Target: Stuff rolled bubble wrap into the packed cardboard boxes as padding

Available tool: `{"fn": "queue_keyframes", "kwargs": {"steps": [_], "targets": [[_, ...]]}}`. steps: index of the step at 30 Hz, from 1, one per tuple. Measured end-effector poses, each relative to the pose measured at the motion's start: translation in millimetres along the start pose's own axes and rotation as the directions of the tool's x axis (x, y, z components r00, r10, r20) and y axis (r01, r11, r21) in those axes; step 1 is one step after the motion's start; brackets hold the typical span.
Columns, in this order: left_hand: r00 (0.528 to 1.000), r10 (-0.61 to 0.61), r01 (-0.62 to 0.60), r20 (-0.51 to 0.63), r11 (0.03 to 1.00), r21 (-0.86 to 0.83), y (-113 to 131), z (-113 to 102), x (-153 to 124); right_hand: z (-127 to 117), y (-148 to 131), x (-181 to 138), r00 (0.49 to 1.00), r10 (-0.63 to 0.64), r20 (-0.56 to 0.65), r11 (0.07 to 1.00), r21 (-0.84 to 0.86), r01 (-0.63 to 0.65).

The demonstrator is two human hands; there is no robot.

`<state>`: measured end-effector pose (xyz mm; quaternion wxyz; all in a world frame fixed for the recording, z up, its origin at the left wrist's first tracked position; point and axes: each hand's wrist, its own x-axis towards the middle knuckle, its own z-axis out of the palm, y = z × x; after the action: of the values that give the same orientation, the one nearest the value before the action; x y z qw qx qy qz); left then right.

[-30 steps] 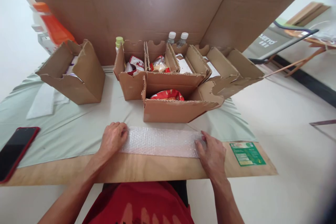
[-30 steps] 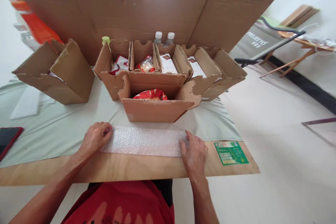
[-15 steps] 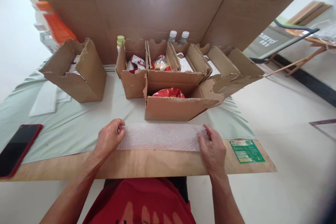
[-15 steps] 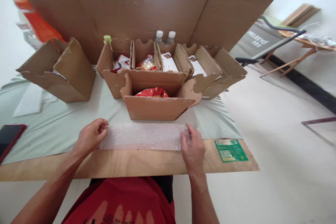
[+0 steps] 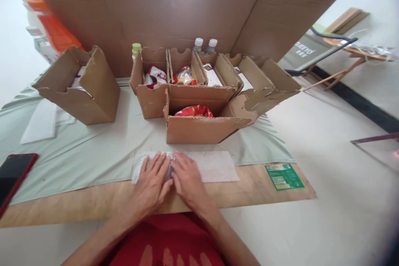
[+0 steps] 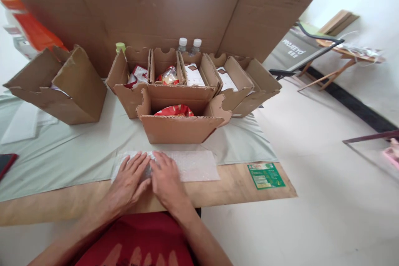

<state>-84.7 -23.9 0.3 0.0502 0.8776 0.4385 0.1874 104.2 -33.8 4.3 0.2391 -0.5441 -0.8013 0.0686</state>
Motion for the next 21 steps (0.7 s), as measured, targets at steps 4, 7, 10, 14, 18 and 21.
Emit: {"fn": "queue_keyframes", "kwargs": {"steps": [4,7,10,14,18,21], "targets": [[0.989,-0.107,0.096,0.097,0.989,0.112,-16,13,-13,14,1,-5,0.992,-0.005,0.125,1.0,-0.023,0.008],[0.989,-0.087,0.07,0.122,0.989,0.132,-22,15,-18,-2,47,-46,0.995,0.091,0.041,0.989,-0.121,-0.085],[0.99,-0.079,0.063,0.113,0.988,0.142,-22,16,-19,-30,100,-95,0.968,0.22,-0.122,0.938,-0.245,-0.244],[0.991,-0.082,0.068,0.11,0.989,0.131,-21,14,-19,-63,129,-128,0.881,0.289,-0.375,0.852,-0.32,-0.415],[0.991,-0.108,0.1,0.074,0.989,0.106,1,7,-8,-62,97,-99,0.871,0.208,-0.445,0.901,-0.259,-0.348],[0.997,0.013,-0.015,0.083,1.0,0.023,33,7,11,-40,64,-60,0.953,0.134,-0.271,0.956,-0.217,-0.196]]}}
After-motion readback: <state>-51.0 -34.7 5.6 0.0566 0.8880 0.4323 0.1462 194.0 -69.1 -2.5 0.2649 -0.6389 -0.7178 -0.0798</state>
